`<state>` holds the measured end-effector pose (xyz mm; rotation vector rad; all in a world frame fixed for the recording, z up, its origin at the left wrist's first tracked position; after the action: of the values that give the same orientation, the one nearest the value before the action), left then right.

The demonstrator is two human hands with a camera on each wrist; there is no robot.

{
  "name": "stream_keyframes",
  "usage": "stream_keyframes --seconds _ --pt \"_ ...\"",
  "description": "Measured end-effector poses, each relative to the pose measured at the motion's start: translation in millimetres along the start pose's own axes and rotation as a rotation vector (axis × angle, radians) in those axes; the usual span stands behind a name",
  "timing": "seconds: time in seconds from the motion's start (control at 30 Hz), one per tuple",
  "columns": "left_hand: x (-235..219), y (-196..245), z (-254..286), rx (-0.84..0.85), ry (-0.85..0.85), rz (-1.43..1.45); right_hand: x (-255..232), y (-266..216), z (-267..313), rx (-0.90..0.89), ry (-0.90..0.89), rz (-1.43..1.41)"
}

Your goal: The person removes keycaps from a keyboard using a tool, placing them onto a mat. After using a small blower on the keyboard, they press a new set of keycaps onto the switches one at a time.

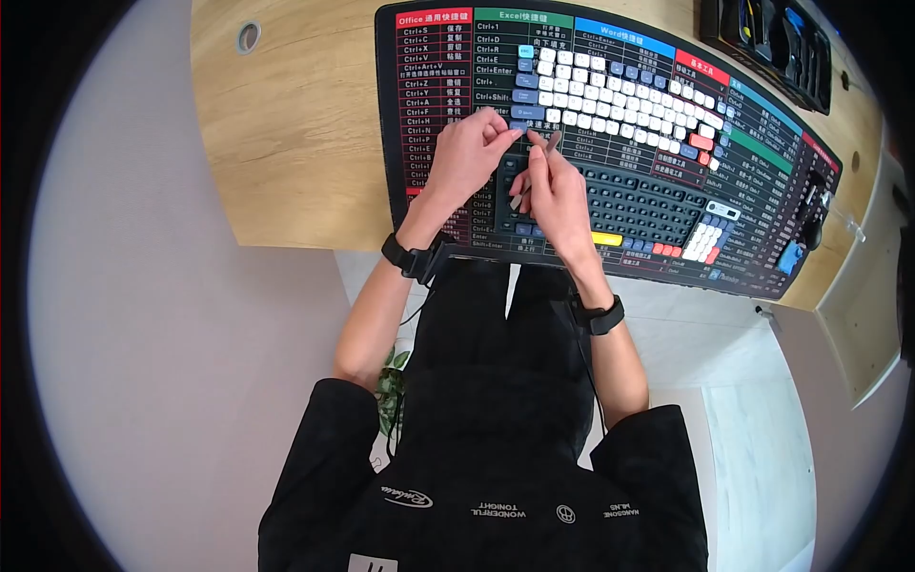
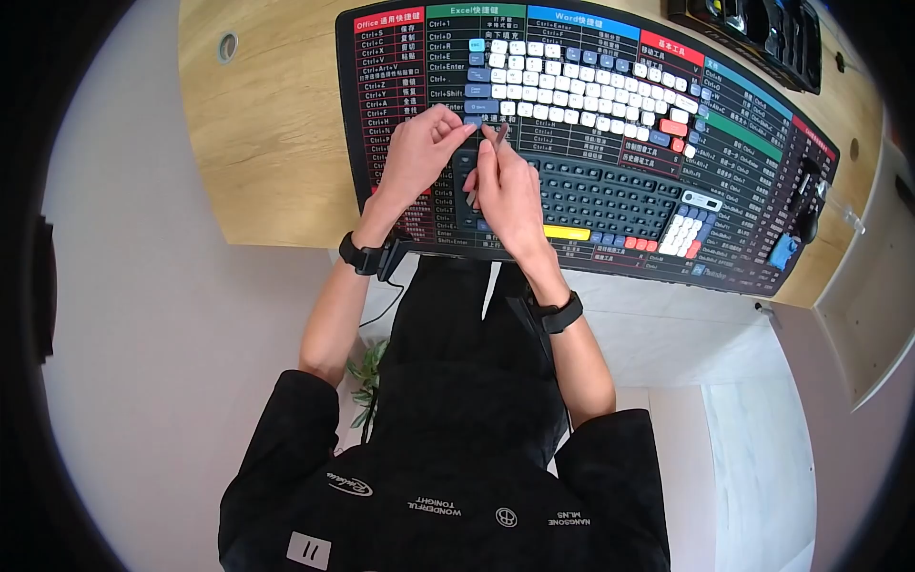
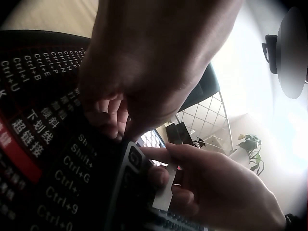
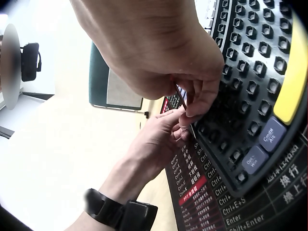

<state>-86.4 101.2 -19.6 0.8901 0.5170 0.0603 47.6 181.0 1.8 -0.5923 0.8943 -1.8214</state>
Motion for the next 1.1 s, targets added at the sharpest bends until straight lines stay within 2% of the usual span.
stream_keyframes --seconds 0.2,0.27,0.33,0.4,0.53,0.57,0.7,0.83,1.0,1.07,1.1 --pt "0 1 8 -0.003 0.032 0.011 -4 3 5 -0.008 0.046 0.012" --pt "-7 2 22 0.030 0.197 0.024 -13 0 19 -0.068 0.130 -0.124" --pt "-4 4 44 0.031 0.204 0.026 -20 6 38 -0.080 0.178 -0.169" --pt "7 9 68 0.104 0.164 -0.003 -26 14 60 -0.204 0.286 -0.065" --pt "44 3 104 0.245 -0.058 -0.194 -21 30 102 -0.292 0.283 0.141" --pt "51 0 109 0.294 -0.067 -0.249 -15 36 110 -0.265 0.283 0.096" --pt "64 -3 115 0.349 -0.096 -0.323 2 51 120 -0.356 0.229 0.177" --pt "69 -4 113 0.408 -0.104 -0.398 13 57 122 -0.407 0.276 0.270" --pt "68 -4 110 0.441 -0.133 -0.422 23 59 127 -0.413 0.317 0.392" --pt "67 -5 109 0.452 -0.156 -0.432 20 68 124 -0.260 0.289 0.169" --pt "65 -4 108 0.454 -0.157 -0.433 20 69 124 -0.260 0.291 0.168"
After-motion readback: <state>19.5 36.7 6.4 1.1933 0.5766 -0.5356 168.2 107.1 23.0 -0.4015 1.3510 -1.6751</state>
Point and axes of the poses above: each hand's wrist, its own z-axis away from the middle knuckle, its own x-axis out of the palm, y = z × x, the point moved 5 cm from there along -z, towards the middle knuckle, and after that the axes turned 10 degrees about -y, right-handed, at the moved point
